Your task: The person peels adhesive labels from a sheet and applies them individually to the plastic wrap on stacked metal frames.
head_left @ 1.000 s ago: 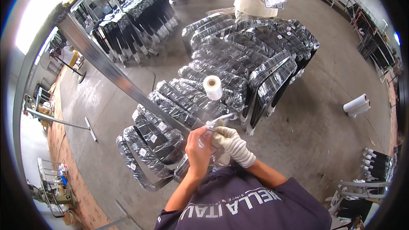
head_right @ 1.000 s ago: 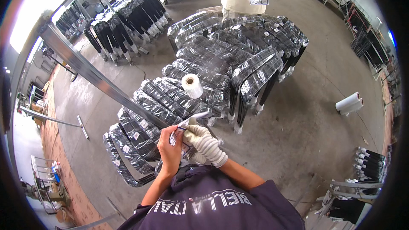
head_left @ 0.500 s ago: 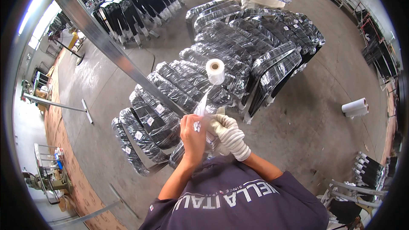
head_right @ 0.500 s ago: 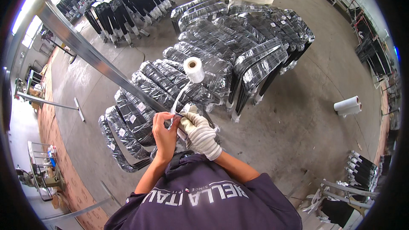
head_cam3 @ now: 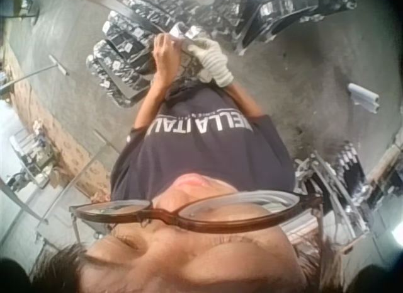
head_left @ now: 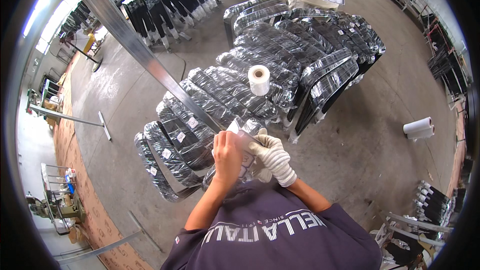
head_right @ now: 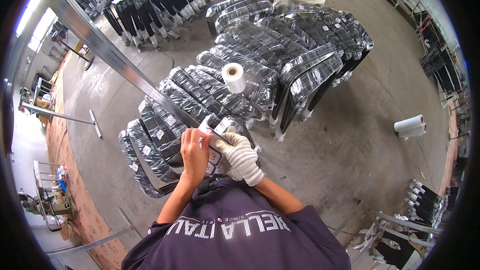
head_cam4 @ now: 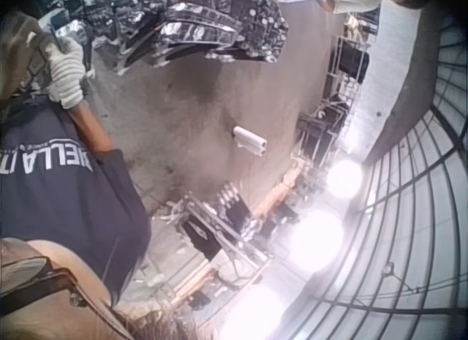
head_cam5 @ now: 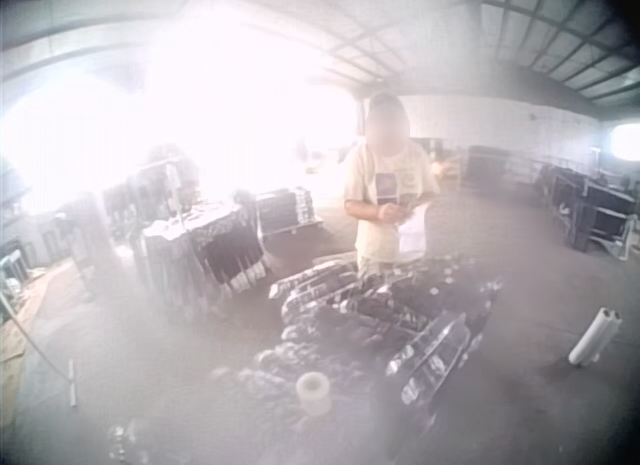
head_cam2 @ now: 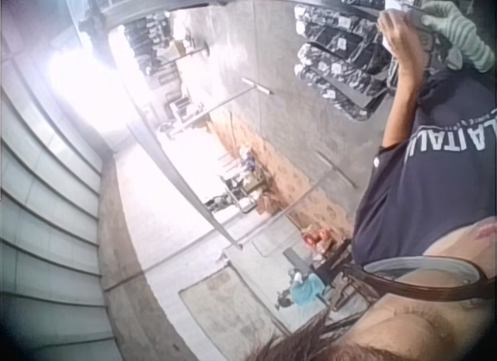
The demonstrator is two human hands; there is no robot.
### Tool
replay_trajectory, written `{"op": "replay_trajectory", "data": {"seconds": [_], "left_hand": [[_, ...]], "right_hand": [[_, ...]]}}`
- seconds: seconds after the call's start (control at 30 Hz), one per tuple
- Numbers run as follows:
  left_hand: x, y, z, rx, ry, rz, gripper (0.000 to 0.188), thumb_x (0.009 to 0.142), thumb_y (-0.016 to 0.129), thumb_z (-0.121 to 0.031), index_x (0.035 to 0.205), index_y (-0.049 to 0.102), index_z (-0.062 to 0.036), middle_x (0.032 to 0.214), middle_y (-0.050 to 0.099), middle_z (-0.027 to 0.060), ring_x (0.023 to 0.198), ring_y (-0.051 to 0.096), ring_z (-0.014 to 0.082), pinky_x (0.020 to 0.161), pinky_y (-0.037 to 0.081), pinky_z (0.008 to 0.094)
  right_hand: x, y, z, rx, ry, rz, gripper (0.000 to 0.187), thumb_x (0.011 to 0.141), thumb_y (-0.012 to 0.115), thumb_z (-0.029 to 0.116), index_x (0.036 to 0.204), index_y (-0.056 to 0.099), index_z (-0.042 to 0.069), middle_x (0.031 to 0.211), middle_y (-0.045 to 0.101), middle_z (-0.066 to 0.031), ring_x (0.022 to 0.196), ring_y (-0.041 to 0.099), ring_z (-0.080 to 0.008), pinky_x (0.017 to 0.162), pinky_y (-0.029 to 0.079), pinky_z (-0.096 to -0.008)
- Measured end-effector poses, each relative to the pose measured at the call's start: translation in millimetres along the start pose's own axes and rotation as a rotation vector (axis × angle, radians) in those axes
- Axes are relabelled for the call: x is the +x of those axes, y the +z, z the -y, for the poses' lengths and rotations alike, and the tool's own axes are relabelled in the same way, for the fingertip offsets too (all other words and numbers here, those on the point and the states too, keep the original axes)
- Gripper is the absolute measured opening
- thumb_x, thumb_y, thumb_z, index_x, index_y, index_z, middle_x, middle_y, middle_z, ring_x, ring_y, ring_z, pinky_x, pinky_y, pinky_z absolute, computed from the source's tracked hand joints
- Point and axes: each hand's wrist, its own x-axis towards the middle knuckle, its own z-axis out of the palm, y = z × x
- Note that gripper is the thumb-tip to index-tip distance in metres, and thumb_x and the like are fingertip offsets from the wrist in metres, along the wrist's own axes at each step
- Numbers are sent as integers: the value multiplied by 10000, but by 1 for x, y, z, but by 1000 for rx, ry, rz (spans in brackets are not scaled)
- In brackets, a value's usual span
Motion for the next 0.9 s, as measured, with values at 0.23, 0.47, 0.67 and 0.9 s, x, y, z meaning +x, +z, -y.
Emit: {"op": "replay_trajectory", "data": {"seconds": [0.23,0.47,0.67,0.9], "left_hand": [[-2,-5,-6,-84,71,37,151,732,611,6,786,473,-27,821,526,112,766,500,293,675,413,362],[4,-7,-1,-254,-156,136,233,719,636,18,917,518,-20,731,515,90,609,509,186,582,425,286],[10,-5,-3,-143,-67,149,133,731,614,12,848,565,-27,727,510,94,611,516,204,565,422,302],[5,-4,-11,-256,-144,140,106,718,588,34,799,547,-22,721,500,106,624,507,232,565,412,320]], "right_hand": [[10,0,-3,43,-4,-72,131,832,571,155,835,631,39,645,569,31,496,431,-15,433,339,-187],[16,-3,-4,-144,-50,-55,170,840,560,168,851,621,10,653,577,3,569,462,-58,519,402,-232],[6,3,21,-216,-41,-63,183,836,561,178,866,623,8,726,630,-82,647,538,-100,619,437,-260],[10,2,1,-164,-162,-79,201,836,562,205,855,620,13,695,616,-55,606,510,-78,577,423,-242]]}}
